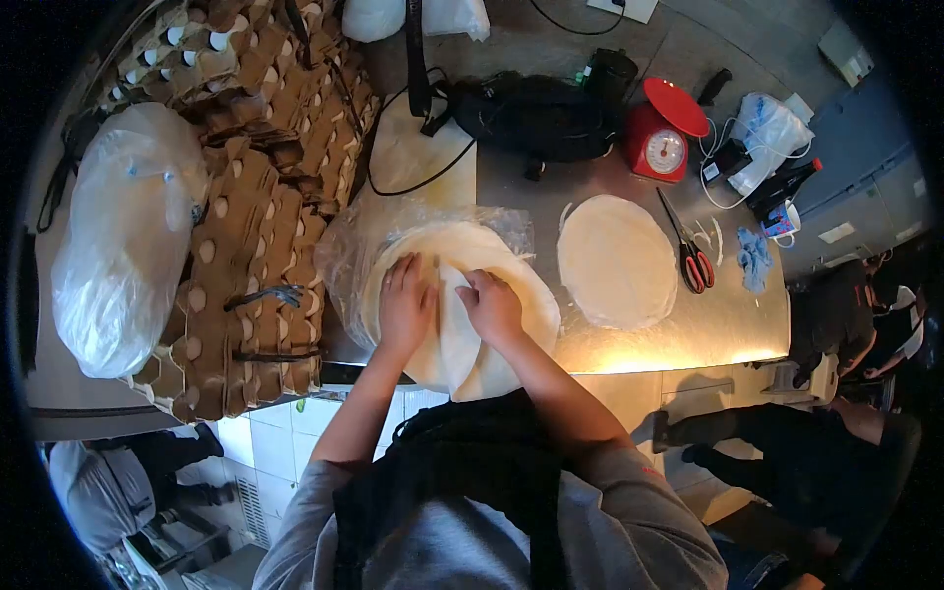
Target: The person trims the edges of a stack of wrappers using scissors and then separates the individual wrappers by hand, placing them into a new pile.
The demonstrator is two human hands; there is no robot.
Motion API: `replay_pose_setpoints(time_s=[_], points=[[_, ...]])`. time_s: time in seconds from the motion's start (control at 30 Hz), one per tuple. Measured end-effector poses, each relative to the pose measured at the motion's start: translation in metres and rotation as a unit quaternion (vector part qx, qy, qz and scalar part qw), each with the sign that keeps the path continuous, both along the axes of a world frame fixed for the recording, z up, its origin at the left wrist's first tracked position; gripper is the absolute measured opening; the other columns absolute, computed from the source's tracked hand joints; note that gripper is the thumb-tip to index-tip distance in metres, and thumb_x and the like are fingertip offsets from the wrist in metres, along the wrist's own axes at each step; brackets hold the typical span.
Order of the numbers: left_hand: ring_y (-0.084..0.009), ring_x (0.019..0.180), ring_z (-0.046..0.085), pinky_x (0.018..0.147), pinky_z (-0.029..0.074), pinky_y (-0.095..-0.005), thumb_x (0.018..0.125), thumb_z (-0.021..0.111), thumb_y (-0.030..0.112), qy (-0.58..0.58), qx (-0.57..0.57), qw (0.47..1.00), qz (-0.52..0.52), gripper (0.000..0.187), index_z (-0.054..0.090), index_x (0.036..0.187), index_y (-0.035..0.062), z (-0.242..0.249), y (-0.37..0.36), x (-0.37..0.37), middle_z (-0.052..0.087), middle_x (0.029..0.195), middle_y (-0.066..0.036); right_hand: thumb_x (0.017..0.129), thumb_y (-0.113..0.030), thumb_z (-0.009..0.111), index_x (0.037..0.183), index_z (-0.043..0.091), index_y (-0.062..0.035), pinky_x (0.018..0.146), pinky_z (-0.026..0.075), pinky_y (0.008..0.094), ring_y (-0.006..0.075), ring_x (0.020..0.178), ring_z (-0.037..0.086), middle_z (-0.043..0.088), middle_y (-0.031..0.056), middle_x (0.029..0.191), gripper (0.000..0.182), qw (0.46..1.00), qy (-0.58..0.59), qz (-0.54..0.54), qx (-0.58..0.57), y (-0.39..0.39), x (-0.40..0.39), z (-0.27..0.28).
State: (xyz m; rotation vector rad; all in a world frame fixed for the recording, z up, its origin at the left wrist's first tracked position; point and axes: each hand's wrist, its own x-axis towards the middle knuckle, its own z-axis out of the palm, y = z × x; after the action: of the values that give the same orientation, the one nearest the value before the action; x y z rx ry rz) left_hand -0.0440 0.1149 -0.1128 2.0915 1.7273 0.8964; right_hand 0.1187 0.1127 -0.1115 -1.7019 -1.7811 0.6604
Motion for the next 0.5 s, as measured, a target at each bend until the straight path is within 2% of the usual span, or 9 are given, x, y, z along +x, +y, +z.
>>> replay_pose_setpoints(time_s=[0.03,0.07,0.27,0.37,0.4,0.5], points=[[-0.0365,0.121,0.044,0.104,0.031,-0.0491,0.083,0.062,0.026,-0.032,-0.02,0.999,-0.004,0.056,0.045,0.129,0.0,-0.001,0.009,0.0,0.048,0.129,-0.021,0.08,-0.019,0.065,0.093,0.062,-0.0063,0.067,0.048,0.042,0.0322,0.077,0.062,0.064,0.0134,0.083,0.019,1.0,0.006,0.005,-0.009,0.002,-0.002,-0.003],[-0.0362,0.111,0.051,0.096,0.038,-0.0488,0.08,0.067,0.028,-0.018,0.006,1.0,-0.007,0.052,0.052,0.123,0.003,-0.004,0.018,0.0,0.056,0.118,-0.019,0.08,-0.018,0.065,0.093,0.062,-0.0065,0.067,0.048,0.042,0.0321,0.078,0.062,0.065,0.0134,0.083,0.018,1.0,0.011,0.011,-0.017,0.005,-0.003,-0.005],[-0.0269,0.093,0.059,0.08,0.039,-0.043,0.072,0.073,0.033,-0.023,-0.062,0.997,-0.032,0.035,0.067,0.101,0.0142,-0.014,0.044,0.0,0.067,0.093,-0.005,0.079,-0.013,0.064,0.093,0.063,-0.0079,0.069,0.048,0.0419,0.0319,0.078,0.062,0.065,0.0131,0.084,0.015,0.999,0.031,-0.002,-0.018,-0.002,0.003,-0.005],[-0.0259,0.085,0.059,0.074,0.039,-0.0411,0.073,0.073,0.029,-0.015,-0.039,0.997,-0.07,0.026,0.069,0.095,0.0155,-0.017,0.047,-0.003,0.065,0.083,-0.005,0.079,-0.011,0.063,0.092,0.063,-0.0082,0.07,0.048,0.0418,0.0321,0.08,0.061,0.064,0.0131,0.084,0.014,1.0,0.017,0.004,0.012,-0.007,0.009,-0.002],[-0.0261,0.082,0.059,0.074,0.039,-0.0415,0.073,0.072,0.028,0.049,-0.002,0.996,-0.069,0.023,0.069,0.091,0.0146,-0.014,0.046,-0.003,0.063,0.08,-0.005,0.079,-0.01,0.062,0.092,0.063,-0.0083,0.07,0.048,0.0418,0.0322,0.08,0.061,0.064,0.0131,0.084,0.013,0.999,0.011,0.003,0.03,-0.009,0.01,-0.001],[-0.0251,0.082,0.059,0.076,0.038,-0.0415,0.072,0.071,0.025,0.105,0.086,0.989,-0.06,0.014,0.068,0.081,0.0149,-0.003,0.039,0.002,0.062,0.076,-0.004,0.079,-0.009,0.061,0.089,0.062,-0.008,0.071,0.047,0.042,0.0324,0.082,0.059,0.062,0.0127,0.084,0.01,0.998,-0.007,0.012,0.056,-0.014,0.013,0.005]])
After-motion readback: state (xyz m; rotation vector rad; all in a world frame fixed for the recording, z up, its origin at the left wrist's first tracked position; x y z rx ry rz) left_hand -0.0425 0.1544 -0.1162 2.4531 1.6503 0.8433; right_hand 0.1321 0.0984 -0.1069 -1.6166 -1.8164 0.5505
